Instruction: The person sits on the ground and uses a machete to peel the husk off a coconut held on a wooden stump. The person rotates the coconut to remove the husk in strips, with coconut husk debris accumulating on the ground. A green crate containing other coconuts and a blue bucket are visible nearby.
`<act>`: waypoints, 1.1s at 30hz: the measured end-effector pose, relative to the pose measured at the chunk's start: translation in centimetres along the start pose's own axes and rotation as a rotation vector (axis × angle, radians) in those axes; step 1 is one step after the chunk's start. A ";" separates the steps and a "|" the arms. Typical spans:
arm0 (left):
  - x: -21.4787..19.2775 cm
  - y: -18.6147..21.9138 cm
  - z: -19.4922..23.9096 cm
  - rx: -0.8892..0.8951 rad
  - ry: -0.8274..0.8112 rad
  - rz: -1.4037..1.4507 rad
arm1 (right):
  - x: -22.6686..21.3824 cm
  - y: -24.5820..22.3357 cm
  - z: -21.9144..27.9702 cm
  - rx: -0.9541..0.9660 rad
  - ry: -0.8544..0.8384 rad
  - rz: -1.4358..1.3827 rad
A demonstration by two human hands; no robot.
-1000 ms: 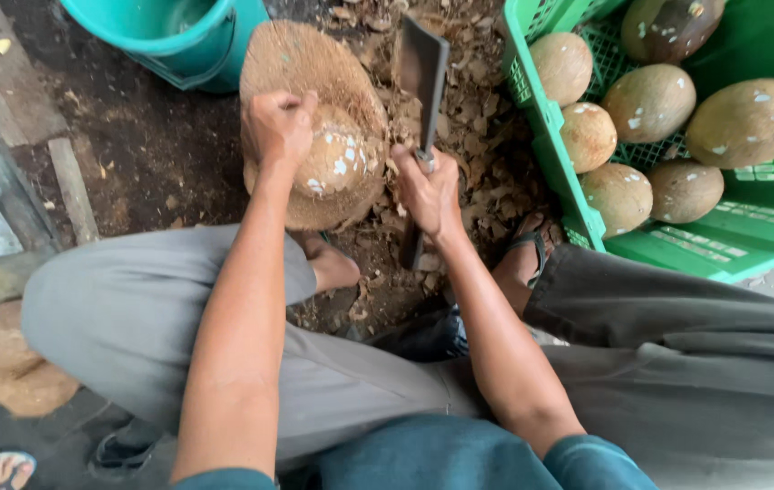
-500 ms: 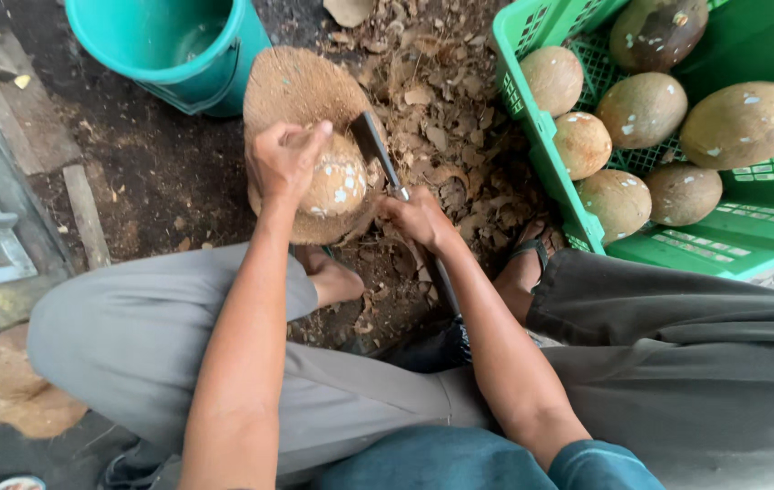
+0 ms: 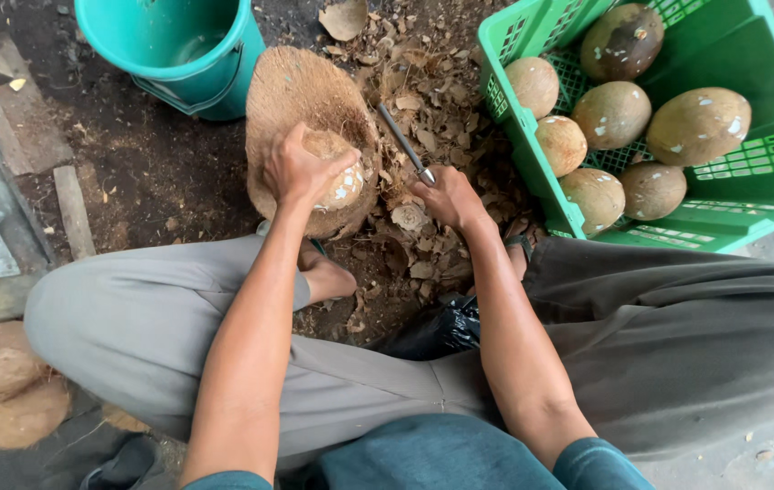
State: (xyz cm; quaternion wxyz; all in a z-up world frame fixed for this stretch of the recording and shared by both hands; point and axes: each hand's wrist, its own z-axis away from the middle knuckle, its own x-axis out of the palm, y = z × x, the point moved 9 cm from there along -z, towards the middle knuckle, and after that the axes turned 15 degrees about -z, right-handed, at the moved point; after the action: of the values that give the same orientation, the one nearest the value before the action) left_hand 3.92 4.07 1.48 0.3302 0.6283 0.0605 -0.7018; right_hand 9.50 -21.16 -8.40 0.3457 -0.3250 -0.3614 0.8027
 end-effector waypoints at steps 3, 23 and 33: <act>4.8 -4.1 -2.1 -0.198 -0.086 0.242 | -2.0 -1.6 2.3 -0.025 0.020 -0.086; 7.0 -1.9 -4.0 -0.151 0.273 0.164 | 2.8 -2.8 2.1 -0.407 0.073 -0.455; 5.6 -1.1 -3.4 -0.123 0.465 0.088 | 1.2 -6.7 3.9 -0.517 0.156 -0.639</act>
State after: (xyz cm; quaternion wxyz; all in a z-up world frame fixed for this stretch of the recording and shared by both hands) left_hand 6.28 4.46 -4.70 0.3754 0.7539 0.1500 -0.5179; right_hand 8.00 -18.30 -1.30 0.5107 -0.3323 -0.6065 0.5108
